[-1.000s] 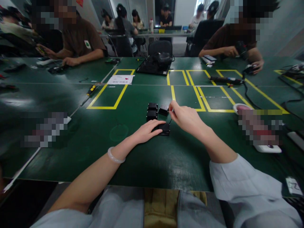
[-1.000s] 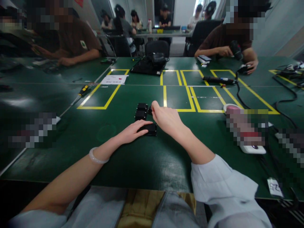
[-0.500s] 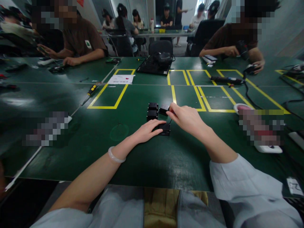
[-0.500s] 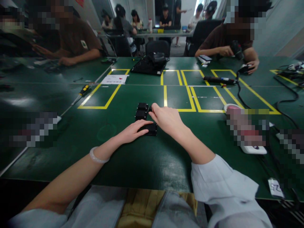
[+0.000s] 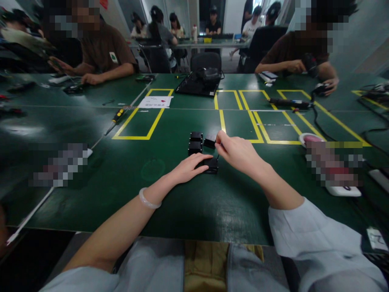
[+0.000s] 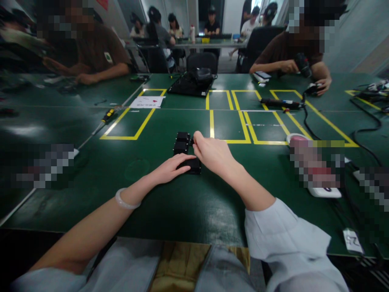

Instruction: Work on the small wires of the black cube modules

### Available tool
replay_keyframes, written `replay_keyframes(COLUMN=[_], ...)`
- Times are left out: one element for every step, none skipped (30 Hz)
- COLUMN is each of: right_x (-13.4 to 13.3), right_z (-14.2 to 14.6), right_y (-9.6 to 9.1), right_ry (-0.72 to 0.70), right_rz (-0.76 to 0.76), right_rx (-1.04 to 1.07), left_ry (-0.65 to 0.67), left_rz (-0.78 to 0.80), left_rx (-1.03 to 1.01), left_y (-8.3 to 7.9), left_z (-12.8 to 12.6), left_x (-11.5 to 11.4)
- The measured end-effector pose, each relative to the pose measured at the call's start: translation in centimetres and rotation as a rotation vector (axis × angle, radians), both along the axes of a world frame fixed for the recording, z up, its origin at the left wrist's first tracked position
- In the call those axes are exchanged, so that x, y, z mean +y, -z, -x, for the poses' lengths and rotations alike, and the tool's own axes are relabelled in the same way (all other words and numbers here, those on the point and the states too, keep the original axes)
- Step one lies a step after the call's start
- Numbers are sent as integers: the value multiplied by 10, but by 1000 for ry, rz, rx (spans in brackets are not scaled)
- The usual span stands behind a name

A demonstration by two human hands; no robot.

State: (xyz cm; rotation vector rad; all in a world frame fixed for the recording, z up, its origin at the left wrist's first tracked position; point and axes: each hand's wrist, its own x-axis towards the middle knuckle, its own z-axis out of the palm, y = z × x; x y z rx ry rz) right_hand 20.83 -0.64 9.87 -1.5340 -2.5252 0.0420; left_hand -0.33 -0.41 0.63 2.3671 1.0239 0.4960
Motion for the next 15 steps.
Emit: replay_keyframes(right_x=[0,0,0,0,1,1,2,3,4,4,5,5,5,5,4], right_z=[0,0,0,0,0,0,0,0,-1,-1,-1,-2,-2,-3,-3], right_y=[0,0,0,0,0,1,2,2,3,4,5,6,6,6,5], right_ry=[-6,-10,-12,-13,-9,-4,5,10,14,16,16,13,12,10,10], right_rz=[-1,-3,-7,-8,-9,-9,-11,-13,-16,-20,-24,-28,-31,-35,-39], right_rx=[7,14,17,16,9,-2,-12,-19,-22,-20,-15,-10,-5,0,3], left_ry=[-2,-2,-2,-1,-2,-2,-1,-1,-1,0,1,1,2,2,3], left_rz=[1,0,-2,-1,0,2,4,7,7,7,5,2,-1,-3,-3], left_rx=[2,2,1,0,0,-1,0,2,3,3,2,0,-2,-4,-4], left_y=[0,0,0,0,0,-1,-1,-1,-1,-1,-1,0,0,1,1], left_z=[0,0,0,0,0,0,0,0,0,0,0,0,0,0,0], left_x=[0,0,0,0,0,0,0,0,0,0,0,0,0,0,0])
